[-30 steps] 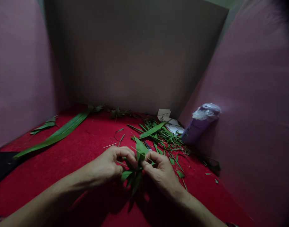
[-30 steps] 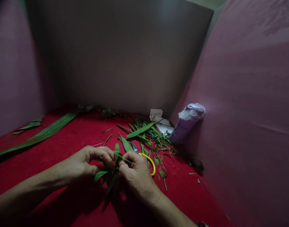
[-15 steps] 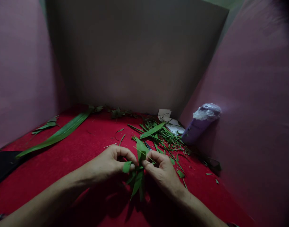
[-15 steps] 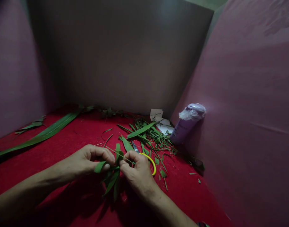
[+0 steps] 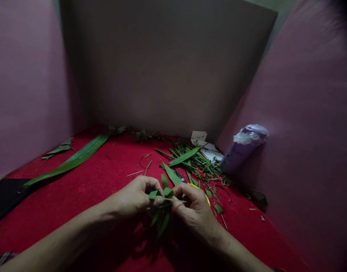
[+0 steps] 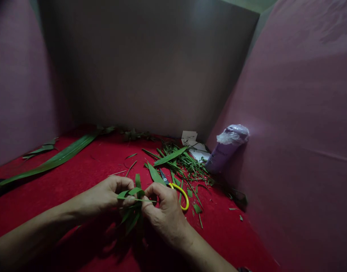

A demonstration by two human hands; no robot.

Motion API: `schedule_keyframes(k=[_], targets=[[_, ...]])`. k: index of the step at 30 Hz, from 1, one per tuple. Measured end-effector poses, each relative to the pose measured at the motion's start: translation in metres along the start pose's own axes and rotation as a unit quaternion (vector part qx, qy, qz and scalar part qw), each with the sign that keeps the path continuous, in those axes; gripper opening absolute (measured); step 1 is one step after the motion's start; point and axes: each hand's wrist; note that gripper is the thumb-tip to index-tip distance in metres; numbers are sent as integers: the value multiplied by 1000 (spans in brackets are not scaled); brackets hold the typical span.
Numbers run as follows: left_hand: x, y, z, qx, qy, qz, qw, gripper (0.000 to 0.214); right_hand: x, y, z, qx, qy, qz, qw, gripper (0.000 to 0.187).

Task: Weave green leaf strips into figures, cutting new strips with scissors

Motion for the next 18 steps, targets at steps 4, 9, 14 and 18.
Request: schedule_keyframes(k=[4,9,14,18], targets=[[-1,-2,3,-1,0,1,1000,37,0,-1,1,-11,0,1,1000,17],[-1,0,12,-29,-5,-18,999,25,-3,-5,3,-38,9,-26,999,17],[0,3,9,-43,34,-5,999,26,-4,-6,3,-35,9,-16,999,17],[0,2,6,-47,43,-5,998,29,-3,-2,2,-46,15,-23,999,16]])
Point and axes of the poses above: each hand's wrist, its own x-axis away from the middle knuckle, its own z-axis out of the back of the hand, y = z × x, and after that the axes turned 7 degrees about z, right-handed
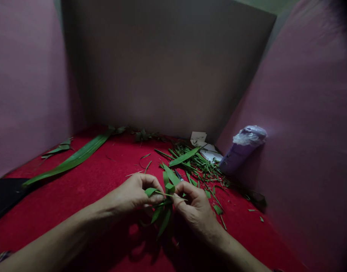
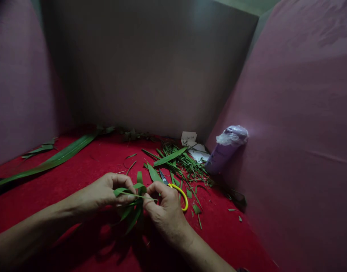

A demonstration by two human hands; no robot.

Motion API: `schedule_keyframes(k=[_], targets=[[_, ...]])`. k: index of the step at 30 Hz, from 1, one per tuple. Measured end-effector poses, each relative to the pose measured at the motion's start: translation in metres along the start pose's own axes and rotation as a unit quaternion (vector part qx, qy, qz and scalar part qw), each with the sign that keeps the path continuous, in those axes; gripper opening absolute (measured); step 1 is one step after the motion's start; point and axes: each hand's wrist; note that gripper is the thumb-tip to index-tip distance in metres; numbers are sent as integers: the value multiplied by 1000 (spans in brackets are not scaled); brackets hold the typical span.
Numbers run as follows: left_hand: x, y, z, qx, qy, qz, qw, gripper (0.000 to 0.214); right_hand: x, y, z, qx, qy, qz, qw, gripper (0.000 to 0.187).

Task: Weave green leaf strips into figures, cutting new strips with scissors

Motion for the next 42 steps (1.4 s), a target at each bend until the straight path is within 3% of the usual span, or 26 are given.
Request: schedule_keyframes(k=[4,11,15,26,30,34,38,42], targets=[[-1,-1,-2,8,8,-22,1000,28,1,1,-1,5,9,-11,1000,14],[-4,-5,-3,15,25,9,1000,29,-1,0,-2,14,21,-14,1000,15],[-5,-6,-2,2,22,-12,1000,26,0,1,-2,16,18,-22,999,16],[-5,-8,-8,55,8,9,998,38,1,2,-4,12,18,-25,999,16],[-6,-10,-5,35,6,19,999,33,2,2,-3,5,17,-27,999,14],[-1,-3,-2,8,-1,-7,1000,25,0,2,-2,-2,14,-39,999,17],[5,9,-2,31,-23,-40,998,35,-1,3,-1,-23,16,-55,998,19],[5,13,-1,59,64,-27,996,56,-1,4,-1,-23,28,-47,998,19]])
Point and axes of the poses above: each hand's wrist, its own x-axis away from the middle knuckle, its own z-axis out of the back of the hand, y = z × x, and after that the axes turned 7 degrees about z, right-handed
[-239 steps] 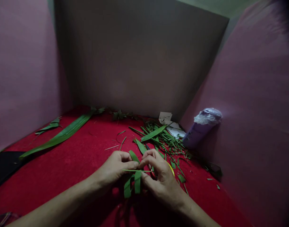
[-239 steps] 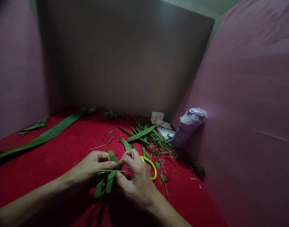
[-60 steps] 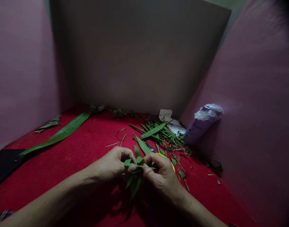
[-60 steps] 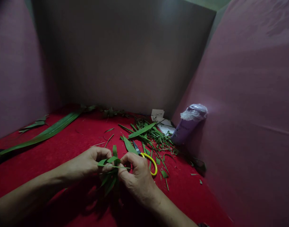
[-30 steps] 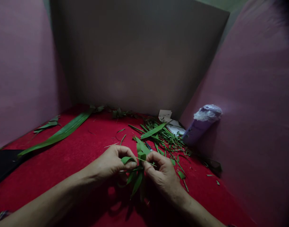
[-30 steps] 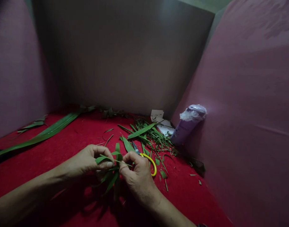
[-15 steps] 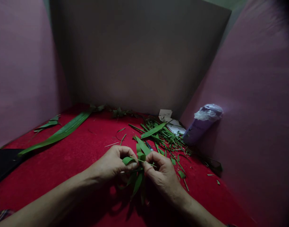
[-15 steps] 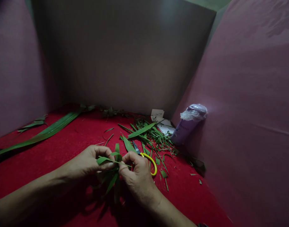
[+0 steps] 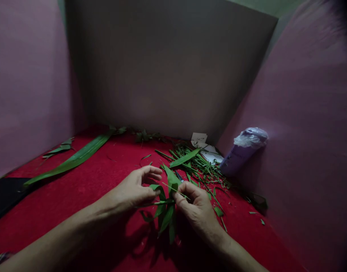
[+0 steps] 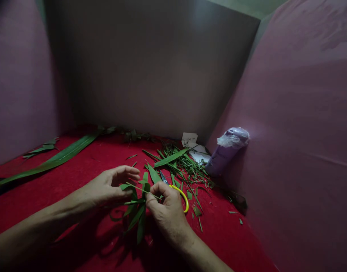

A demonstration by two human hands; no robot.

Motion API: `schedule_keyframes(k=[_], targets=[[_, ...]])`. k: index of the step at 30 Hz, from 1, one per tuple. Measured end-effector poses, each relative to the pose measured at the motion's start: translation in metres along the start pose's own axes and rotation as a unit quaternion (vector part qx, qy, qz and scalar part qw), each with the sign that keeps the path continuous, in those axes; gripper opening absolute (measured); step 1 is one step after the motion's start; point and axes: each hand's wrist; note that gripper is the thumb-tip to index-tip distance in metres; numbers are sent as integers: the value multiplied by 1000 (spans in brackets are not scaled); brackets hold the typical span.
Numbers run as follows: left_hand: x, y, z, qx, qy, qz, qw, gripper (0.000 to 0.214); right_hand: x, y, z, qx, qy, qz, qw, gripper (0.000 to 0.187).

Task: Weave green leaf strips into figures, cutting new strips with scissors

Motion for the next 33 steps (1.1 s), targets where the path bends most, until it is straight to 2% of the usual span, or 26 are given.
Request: schedule_keyframes(k=[2,3,6,8,10,16,24,33], targets=[[-1,-3,3,3,40,8,999,58,0,0,0,8,12,9,1000,18],[-1,-5,4,1,35,16,999,53,-1,0,0,13,19,14,1000,18],[-1,-11,9,3,-65,49,997,26,-1,-1,0,27,31,31,999,16],[1,-15,10,17,-125,67,990,24,0,-1,1,30,30,41,998,15],[1,-16,11,32,-144,72,986,25,1,0,1,33,22,49,998,15],[-1,-17,6,60,-115,78,988,27,3,2,0,35,2,54,998,16],[-2,-18,2,77,-124,93,985,26,4,0,-2,45,-1,52,998,17],[-4,-19,-2,83,-93,92,988,33,4,0,-2,55,1,61,997,16]])
Point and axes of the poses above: each hand's wrist, its own x-axis away from the middle knuckle, its own z-axis out of the back of the hand, y = z × x, and after that the axes turned 7 degrees about z, right-handed
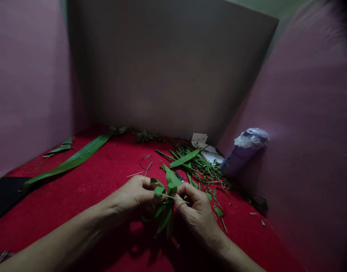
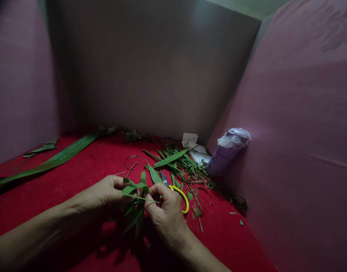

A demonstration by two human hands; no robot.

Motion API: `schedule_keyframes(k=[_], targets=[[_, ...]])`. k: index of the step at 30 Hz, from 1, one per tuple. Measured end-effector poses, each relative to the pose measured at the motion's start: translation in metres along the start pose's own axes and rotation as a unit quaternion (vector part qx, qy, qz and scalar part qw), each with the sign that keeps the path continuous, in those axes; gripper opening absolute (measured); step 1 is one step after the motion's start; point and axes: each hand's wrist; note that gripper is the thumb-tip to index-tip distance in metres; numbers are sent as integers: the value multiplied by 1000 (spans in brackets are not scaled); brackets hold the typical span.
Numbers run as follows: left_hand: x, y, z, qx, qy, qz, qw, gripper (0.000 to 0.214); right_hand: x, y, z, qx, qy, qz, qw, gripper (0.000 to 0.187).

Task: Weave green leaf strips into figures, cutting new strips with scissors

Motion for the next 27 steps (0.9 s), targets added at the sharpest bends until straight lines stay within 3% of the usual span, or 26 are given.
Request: schedule_keyframes(k=[14,27], targets=[[-5,-3,1,-16,56,-7,998,38,-1,-2,0,-38,-6,-14,999,17],[-8,-10,2,-8,26,0,1000,39,1,-2,0,-35,-9,-17,999,18]])
Point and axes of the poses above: each hand's wrist, its own x-axis away from the middle knuckle, its own z-axis out of the back of the hand, y = z × x, and after that the axes turned 7 degrees about z, right-handed
